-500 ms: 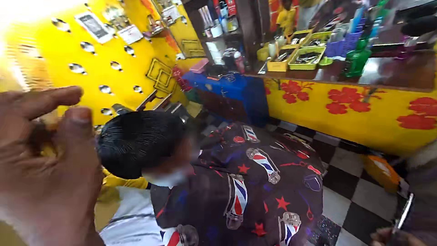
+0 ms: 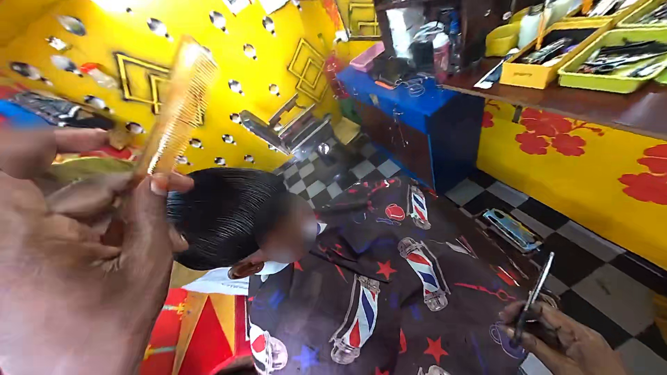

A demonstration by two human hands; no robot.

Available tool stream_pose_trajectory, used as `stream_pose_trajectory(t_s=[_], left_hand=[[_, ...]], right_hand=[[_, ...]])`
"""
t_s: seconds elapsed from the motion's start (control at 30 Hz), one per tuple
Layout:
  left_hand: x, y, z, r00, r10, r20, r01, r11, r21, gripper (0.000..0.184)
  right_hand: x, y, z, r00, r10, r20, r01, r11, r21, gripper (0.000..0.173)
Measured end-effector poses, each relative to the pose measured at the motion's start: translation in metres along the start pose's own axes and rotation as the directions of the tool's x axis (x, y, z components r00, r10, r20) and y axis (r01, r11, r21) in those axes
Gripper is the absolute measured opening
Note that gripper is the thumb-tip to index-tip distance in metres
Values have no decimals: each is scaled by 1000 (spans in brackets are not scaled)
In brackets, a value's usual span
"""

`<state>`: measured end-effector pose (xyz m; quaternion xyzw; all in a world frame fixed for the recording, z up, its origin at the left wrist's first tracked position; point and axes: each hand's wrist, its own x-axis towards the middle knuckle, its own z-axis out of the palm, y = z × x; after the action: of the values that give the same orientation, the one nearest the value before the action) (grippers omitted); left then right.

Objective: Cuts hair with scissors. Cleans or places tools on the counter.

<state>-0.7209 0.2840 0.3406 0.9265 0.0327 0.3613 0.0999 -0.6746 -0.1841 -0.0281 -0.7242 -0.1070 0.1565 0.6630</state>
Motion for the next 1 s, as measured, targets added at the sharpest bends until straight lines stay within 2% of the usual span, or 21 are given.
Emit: stream_pose_trajectory(t_s=[0.07, 0.2, 0.33, 0.43, 0.5, 0.67, 1.0], left_hand=[[-16, 13, -4, 992, -125, 2, 125, 992, 19, 47], [-26, 46, 8, 983, -165, -77, 179, 946, 269, 41], [-21, 96, 34, 955, -284, -89, 284, 781, 557, 39], [-15, 128, 55, 932, -353, -82, 302, 631, 715, 37], [-19, 139, 67, 930, -362, -70, 282, 577, 766, 36], [-39, 149, 90, 955, -294, -37, 200, 546, 813, 34], [-75, 136, 122, 944, -329, 27, 154, 510, 846, 31]], right_hand=[[14, 10, -10, 998, 14, 64, -15, 1000, 11, 35], [66, 20, -36, 980, 48, 191, -52, 999, 15, 34], [129, 33, -57, 945, 30, 326, -38, 999, 20, 32], [164, 39, -71, 907, 52, 418, -53, 999, -8, 31], [181, 42, -80, 881, 72, 468, -77, 997, -7, 32], [209, 48, -93, 821, 113, 560, -98, 994, -57, 33], [238, 64, -83, 762, 133, 634, -119, 991, -65, 35]])
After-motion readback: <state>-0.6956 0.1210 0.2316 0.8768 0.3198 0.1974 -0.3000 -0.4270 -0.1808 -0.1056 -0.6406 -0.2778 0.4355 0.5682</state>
